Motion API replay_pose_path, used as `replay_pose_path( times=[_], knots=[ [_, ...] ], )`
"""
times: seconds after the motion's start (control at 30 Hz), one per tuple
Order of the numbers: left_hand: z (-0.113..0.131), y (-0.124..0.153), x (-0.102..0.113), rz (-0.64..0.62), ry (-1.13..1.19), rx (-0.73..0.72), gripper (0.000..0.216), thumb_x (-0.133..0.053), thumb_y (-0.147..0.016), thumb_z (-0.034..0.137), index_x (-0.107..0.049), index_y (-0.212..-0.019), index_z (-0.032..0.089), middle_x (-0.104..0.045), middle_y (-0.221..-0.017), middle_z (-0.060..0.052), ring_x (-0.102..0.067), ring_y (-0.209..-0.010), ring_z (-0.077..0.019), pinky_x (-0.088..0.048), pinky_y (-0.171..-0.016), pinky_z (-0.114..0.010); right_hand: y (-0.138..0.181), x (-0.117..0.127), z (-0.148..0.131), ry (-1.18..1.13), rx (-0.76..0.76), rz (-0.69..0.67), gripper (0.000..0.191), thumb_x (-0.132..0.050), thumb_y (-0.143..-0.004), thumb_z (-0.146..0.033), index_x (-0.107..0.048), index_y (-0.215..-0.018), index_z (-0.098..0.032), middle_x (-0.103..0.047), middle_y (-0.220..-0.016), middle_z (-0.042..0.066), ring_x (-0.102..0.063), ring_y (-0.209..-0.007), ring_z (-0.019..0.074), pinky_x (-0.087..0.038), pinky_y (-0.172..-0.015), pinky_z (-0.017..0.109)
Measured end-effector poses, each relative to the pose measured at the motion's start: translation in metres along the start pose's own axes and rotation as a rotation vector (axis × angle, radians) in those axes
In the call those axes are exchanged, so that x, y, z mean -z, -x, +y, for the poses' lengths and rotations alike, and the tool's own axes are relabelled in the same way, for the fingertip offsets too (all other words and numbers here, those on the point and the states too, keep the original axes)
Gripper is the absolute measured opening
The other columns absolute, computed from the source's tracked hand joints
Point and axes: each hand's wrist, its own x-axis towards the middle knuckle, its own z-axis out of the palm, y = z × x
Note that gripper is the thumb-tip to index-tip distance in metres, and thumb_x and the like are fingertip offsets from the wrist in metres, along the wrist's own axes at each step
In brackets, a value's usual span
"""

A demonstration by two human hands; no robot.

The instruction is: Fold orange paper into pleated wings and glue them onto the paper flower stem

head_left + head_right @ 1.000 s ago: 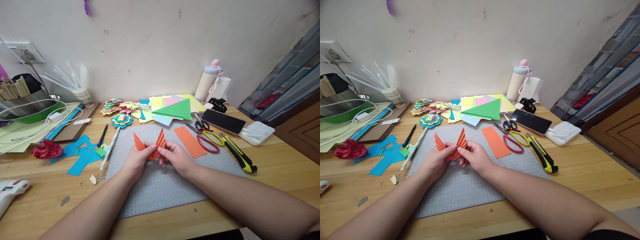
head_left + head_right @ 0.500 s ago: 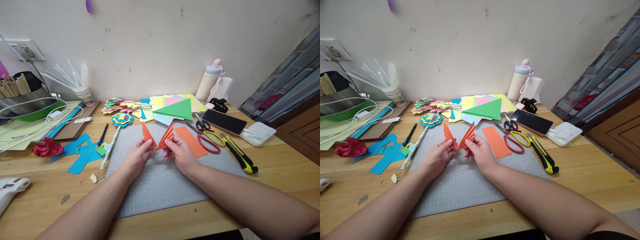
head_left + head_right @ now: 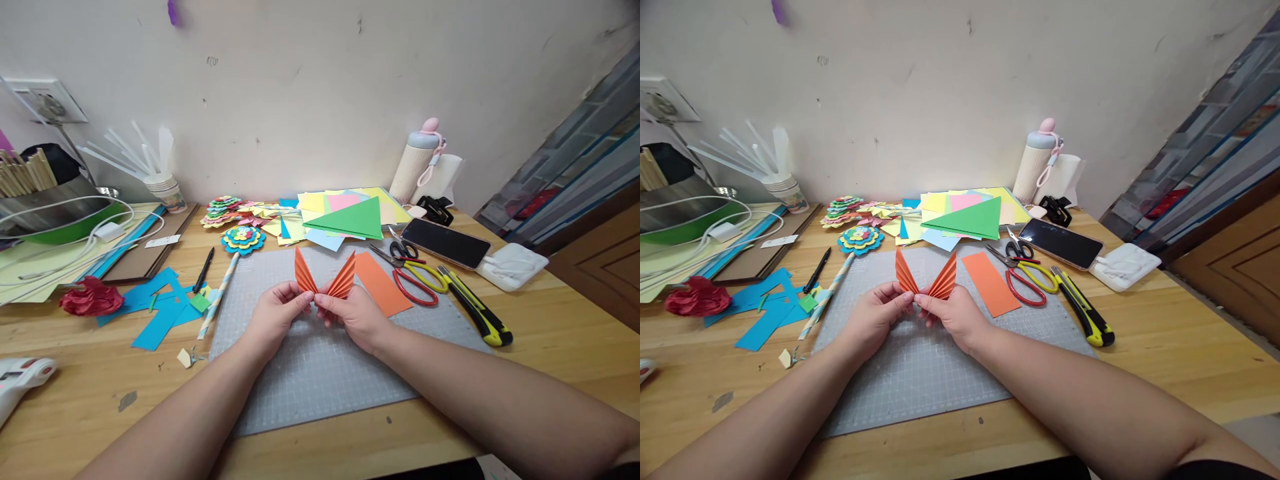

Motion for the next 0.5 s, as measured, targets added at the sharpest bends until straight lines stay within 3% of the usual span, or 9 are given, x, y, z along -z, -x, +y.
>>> replay_pose_path(
  times=[0.33,0.5],
  knots=[
    [-0.0013,0.0013,-0.0027,0.012,-0.032,0.021,0.024,-0.078,-0.063,0.032,-0.062,-0.065,0.014,-0.067,-0.064,-0.002,-0.058,-0.06,-0.0111,-0.043,-0.059,-0.022,-0.0001,-0.0002,0.001,-0.234,-0.038,0.102,0.021,-0.077,-0.064,-0.031,-0.065,-0.073,-0.017,-0.061,-0.061,-0.002,-0.055,-0.057,0.0103,-0.041,-0.049,0.021],
    [-0.0044,0.002,-0.0027,-0.066,0.02,0.016,0.022,-0.076,-0.066,0.03,-0.063,-0.07,0.013,-0.067,-0.069,-0.003,-0.059,-0.064,-0.0121,-0.045,-0.066,-0.025,0.0007,-0.0007,0.0,-0.284,-0.038,0.092,0.021,-0.078,-0.065,-0.031,-0.064,-0.07,-0.016,-0.059,-0.06,-0.003,-0.051,-0.053,0.0076,-0.04,-0.049,0.02]
  ],
)
